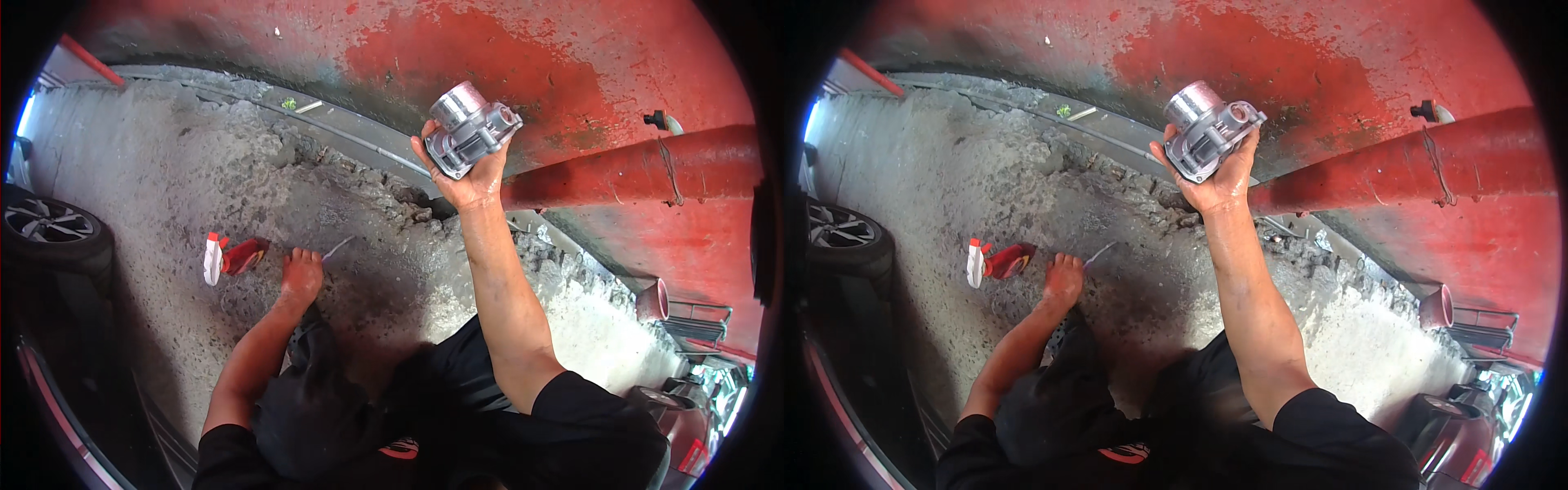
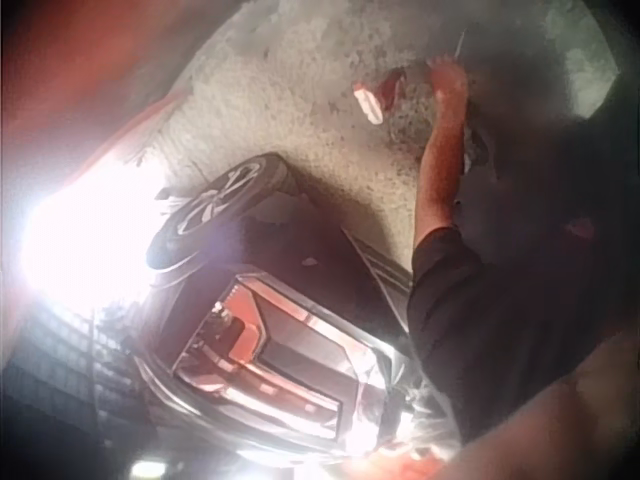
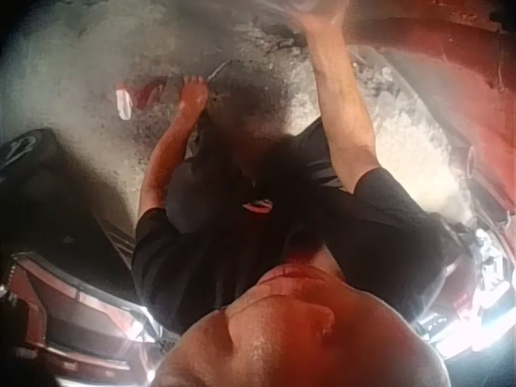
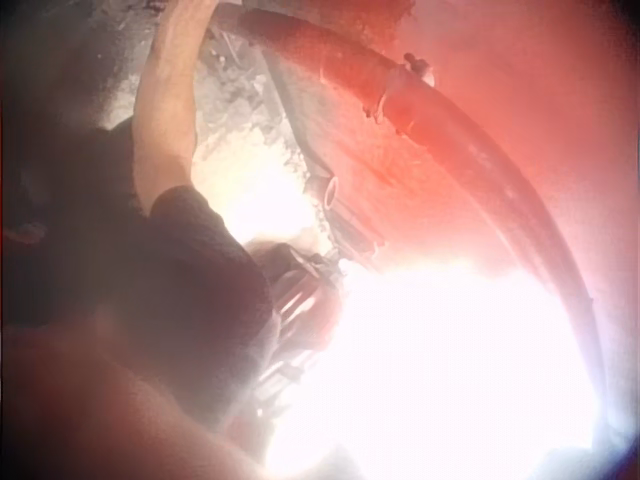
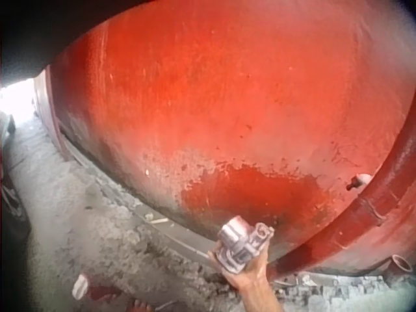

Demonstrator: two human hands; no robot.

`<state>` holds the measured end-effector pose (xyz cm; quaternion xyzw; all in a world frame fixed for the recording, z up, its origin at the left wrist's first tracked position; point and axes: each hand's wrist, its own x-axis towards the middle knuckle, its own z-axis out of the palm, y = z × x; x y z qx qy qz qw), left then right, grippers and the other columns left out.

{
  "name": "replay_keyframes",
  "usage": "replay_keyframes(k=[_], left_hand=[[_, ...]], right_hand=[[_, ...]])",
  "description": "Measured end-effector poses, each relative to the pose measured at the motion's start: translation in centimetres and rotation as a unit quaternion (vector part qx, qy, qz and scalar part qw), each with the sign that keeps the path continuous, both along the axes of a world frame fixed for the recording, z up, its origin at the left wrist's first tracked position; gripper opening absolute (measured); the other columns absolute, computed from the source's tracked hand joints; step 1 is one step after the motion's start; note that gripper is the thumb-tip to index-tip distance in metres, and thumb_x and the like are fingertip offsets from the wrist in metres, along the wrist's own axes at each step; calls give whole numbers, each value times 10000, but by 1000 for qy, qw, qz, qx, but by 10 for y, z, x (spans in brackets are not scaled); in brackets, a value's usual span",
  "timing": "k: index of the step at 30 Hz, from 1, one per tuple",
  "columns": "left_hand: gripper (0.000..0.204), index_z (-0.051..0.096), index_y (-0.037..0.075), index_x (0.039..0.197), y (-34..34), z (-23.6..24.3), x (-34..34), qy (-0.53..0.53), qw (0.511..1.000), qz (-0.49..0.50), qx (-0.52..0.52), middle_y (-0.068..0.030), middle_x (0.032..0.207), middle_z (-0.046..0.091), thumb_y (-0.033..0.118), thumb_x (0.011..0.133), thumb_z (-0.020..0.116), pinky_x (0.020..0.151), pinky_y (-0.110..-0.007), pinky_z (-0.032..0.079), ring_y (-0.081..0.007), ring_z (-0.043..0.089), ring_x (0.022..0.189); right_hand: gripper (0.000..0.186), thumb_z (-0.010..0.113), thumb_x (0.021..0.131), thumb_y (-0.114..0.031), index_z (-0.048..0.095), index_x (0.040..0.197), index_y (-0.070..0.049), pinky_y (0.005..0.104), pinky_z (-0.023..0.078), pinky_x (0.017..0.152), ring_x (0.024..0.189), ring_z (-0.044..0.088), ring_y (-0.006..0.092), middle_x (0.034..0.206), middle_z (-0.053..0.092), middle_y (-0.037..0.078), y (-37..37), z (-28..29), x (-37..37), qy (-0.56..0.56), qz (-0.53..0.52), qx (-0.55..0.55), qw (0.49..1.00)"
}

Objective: The person cleans a throttle body by brushing it with a toothbrush, spraying it with a cleaning agent, and rinsing it under a stream of water from a tap.

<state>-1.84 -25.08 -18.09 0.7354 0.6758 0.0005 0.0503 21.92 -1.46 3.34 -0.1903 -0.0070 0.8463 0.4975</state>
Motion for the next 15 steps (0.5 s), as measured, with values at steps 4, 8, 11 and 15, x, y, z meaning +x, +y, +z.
replay_keyframes(k=[4, 8, 11, 15], left_hand=[[121, 592, 53, 1000, 41, 99, 16, -326, 934, 145, 20, -133, 800, 623, 38, 880, 585, 649, -397, 487, -254, 604, 724], [160, 610, 57, 1092, 100, 228, 50, -444, 889, 101, 43, -53, 683, 544, 110, 941, 597, 588, -304, 435, -120, 504, 632], [145, 616, 51, 1059, 117, 277, 68, -429, 901, 63, 5, -29, 665, 527, 162, 974, 578, 571, -305, 426, -121, 489, 600], [236, 601, 35, 939, 147, 292, 62, -371, 920, 48, -120, -23, 632, 510, 237, 1021, 510, 552, -306, 411, -118, 469, 568]], right_hand=[[749, 459, 799, -804, 611, 1189, -182, 603, 498, 825, 861, 661, 360, 1059, 676, 127, 9, -8, 4, 29, -14, 56, 998], [726, 469, 798, -800, 609, 1163, -188, 598, 504, 795, 779, 658, 359, 1016, 684, 110, 13, -4, 5, 22, -55, 36, 998], [719, 431, 811, -811, 604, 1152, -203, 604, 502, 774, 754, 649, 350, 1008, 680, 102, 14, -9, 2, 15, -72, 23, 997], [660, 383, 836, -803, 600, 1126, -252, 583, 500, 737, 737, 624, 336, 1044, 649, 83, 15, -4, -8, 17, -78, -17, 997]])
